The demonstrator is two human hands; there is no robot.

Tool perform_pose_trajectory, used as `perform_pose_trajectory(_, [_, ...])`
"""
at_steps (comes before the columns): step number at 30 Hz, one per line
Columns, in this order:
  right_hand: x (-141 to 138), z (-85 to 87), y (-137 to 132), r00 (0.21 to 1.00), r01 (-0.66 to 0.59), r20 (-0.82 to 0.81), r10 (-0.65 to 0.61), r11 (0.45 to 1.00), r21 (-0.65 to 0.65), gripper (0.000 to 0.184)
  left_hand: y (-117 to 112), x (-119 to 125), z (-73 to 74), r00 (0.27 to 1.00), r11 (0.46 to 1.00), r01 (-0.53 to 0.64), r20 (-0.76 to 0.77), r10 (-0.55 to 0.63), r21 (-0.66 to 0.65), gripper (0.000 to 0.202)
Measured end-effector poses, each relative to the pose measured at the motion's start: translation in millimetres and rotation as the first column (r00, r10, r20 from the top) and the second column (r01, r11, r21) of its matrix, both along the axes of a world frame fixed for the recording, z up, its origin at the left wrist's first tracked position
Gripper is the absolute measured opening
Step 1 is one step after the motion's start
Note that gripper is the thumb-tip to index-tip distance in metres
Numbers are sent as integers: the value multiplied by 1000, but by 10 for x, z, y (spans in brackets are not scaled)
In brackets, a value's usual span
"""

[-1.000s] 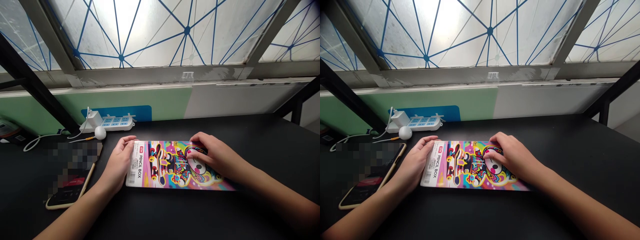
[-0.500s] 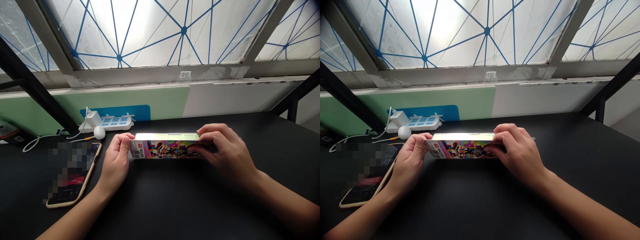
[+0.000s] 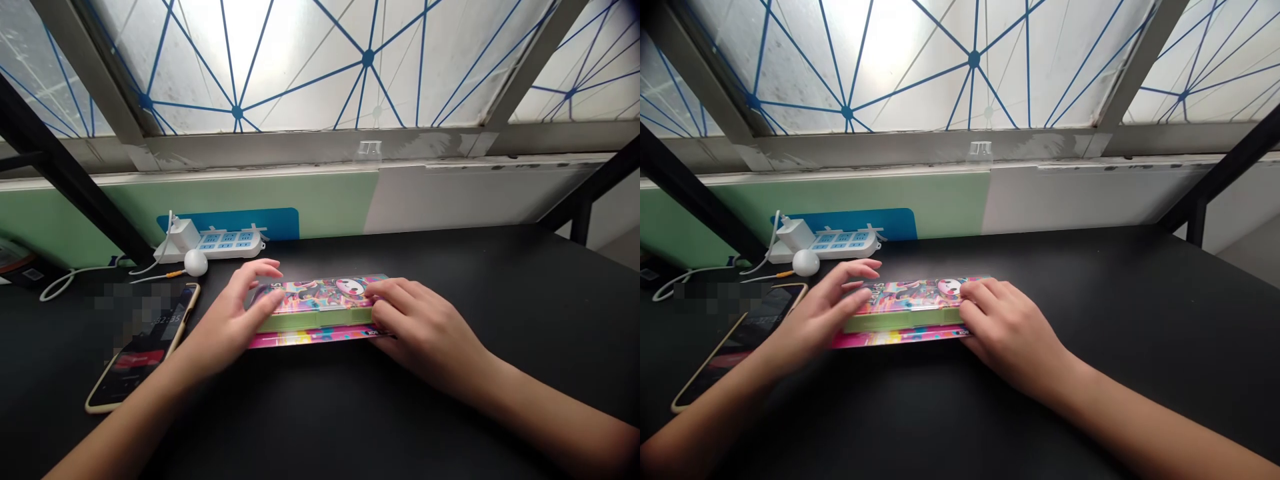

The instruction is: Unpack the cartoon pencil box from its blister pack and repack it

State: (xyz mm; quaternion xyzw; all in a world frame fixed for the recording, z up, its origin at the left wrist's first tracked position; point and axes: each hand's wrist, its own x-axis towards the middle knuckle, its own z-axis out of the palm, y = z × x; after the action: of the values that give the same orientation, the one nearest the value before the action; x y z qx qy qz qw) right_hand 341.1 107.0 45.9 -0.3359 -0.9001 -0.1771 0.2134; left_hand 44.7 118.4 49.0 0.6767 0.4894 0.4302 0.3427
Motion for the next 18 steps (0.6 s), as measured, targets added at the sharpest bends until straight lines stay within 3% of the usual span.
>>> perform_pose_trajectory(3, [-15, -63, 11, 999, -45, 19, 45, 999, -5, 8, -16, -42, 17, 942, 995, 92, -321, -98, -34, 39])
perform_pose_trajectory(6, [-29, -120, 30, 996, -89, 4, 89, 995, -39, 7, -19, -57, 1, 839, 977, 199, -503, -209, -75, 55])
perform_pose_trajectory(9, [-59, -146, 31, 992, -128, -24, 125, 984, -126, 5, 0, -63, -34, 776, 964, 260, -583, -241, -54, 63])
perform_pose_trajectory(13, [-85, -120, 16, 979, -185, -127, 157, 948, -259, 16, 32, -61, -80, 745, 958, 288, -625, -234, -16, 62])
perform_pose_trajectory(18, [-30, -72, 74, 972, -147, -232, 42, 880, -453, 12, 39, -63, -102, 720, 953, 303, -656, -227, 3, 65])
